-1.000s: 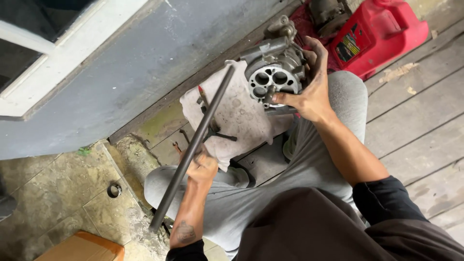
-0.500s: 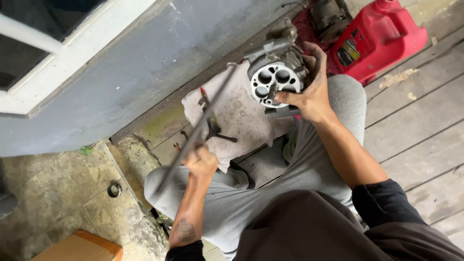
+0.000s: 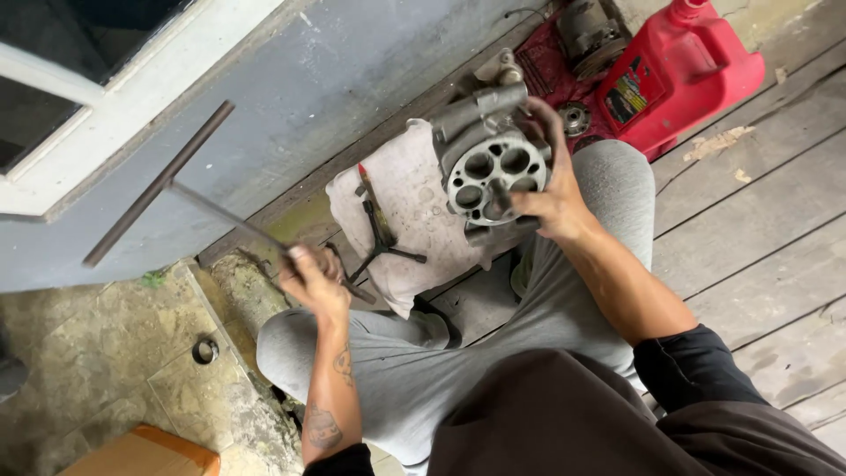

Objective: The person sits on the floor and uses a T-handle wrench to loosen bolts on a metal engine block. They then remove a circular metal plate from the engine and inspect it closely, turning it over in their hands.

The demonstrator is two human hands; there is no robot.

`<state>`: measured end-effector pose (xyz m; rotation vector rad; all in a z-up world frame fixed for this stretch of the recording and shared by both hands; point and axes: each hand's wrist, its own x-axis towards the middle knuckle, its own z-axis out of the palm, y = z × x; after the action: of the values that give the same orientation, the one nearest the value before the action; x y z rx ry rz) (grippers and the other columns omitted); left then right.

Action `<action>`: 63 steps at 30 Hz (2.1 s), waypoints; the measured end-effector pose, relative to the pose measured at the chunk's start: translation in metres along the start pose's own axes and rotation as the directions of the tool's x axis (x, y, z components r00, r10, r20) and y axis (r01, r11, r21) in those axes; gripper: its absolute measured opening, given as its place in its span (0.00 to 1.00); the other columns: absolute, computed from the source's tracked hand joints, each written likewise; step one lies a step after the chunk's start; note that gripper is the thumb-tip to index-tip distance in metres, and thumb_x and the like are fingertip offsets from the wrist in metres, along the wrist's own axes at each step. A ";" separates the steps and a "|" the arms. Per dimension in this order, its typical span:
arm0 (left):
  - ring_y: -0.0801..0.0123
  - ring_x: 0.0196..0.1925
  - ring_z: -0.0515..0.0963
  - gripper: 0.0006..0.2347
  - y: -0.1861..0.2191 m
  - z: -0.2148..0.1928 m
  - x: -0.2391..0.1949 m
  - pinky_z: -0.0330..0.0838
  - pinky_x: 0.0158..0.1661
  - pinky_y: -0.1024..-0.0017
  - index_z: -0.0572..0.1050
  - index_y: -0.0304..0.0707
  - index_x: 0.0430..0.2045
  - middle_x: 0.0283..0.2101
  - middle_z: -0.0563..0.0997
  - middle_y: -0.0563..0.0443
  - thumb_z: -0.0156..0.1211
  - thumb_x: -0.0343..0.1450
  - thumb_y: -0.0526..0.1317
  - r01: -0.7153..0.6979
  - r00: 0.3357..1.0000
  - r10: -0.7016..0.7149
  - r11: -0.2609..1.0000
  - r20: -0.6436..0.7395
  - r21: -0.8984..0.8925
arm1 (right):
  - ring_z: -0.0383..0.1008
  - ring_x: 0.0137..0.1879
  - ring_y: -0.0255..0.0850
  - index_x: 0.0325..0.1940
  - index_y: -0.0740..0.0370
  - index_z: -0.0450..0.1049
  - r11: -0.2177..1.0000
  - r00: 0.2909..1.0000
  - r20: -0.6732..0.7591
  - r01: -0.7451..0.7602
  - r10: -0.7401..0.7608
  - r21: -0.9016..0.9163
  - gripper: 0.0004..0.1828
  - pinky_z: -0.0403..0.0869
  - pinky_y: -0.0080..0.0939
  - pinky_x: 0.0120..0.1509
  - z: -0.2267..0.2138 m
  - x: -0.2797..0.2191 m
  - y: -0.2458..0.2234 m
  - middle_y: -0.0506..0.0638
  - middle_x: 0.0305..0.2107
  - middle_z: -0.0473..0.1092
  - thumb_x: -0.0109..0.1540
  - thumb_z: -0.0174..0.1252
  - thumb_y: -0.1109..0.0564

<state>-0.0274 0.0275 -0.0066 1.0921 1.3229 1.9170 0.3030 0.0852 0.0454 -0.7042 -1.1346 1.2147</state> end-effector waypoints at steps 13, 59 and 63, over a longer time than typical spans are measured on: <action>0.85 0.12 0.59 0.28 0.049 0.067 0.006 0.58 0.14 0.85 0.58 0.41 0.35 0.41 0.78 0.35 0.81 0.59 0.41 -0.105 0.898 0.153 0.985 0.413 -0.136 | 0.66 0.62 0.68 0.72 0.71 0.46 0.653 0.753 0.240 0.653 -0.612 -0.384 0.68 0.68 0.64 0.64 0.014 -0.031 0.045 0.74 0.56 0.61 0.43 0.84 0.46; 0.71 0.10 0.57 0.25 0.011 0.036 -0.036 0.56 0.17 0.74 0.61 0.44 0.08 0.08 0.59 0.56 0.36 0.82 0.44 -0.138 0.887 0.132 0.990 0.442 -0.017 | 0.58 0.54 0.56 0.45 0.61 0.68 -0.207 0.666 0.618 -0.593 0.417 0.778 0.26 0.65 0.58 0.49 0.024 -0.008 -0.011 0.54 0.42 0.63 0.71 0.35 0.39; 0.70 0.08 0.54 0.26 0.015 0.049 -0.041 0.55 0.15 0.73 0.61 0.43 0.07 0.06 0.59 0.52 0.38 0.82 0.43 -0.163 0.891 0.147 0.987 0.430 0.001 | 0.58 0.52 0.56 0.47 0.60 0.68 -0.199 0.644 0.633 -0.616 0.430 0.762 0.28 0.65 0.58 0.49 0.014 -0.006 0.006 0.53 0.43 0.62 0.70 0.32 0.36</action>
<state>0.0351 0.0127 0.0037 1.5733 1.0498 1.6297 0.2883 0.0795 0.0425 0.1163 0.3083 2.4368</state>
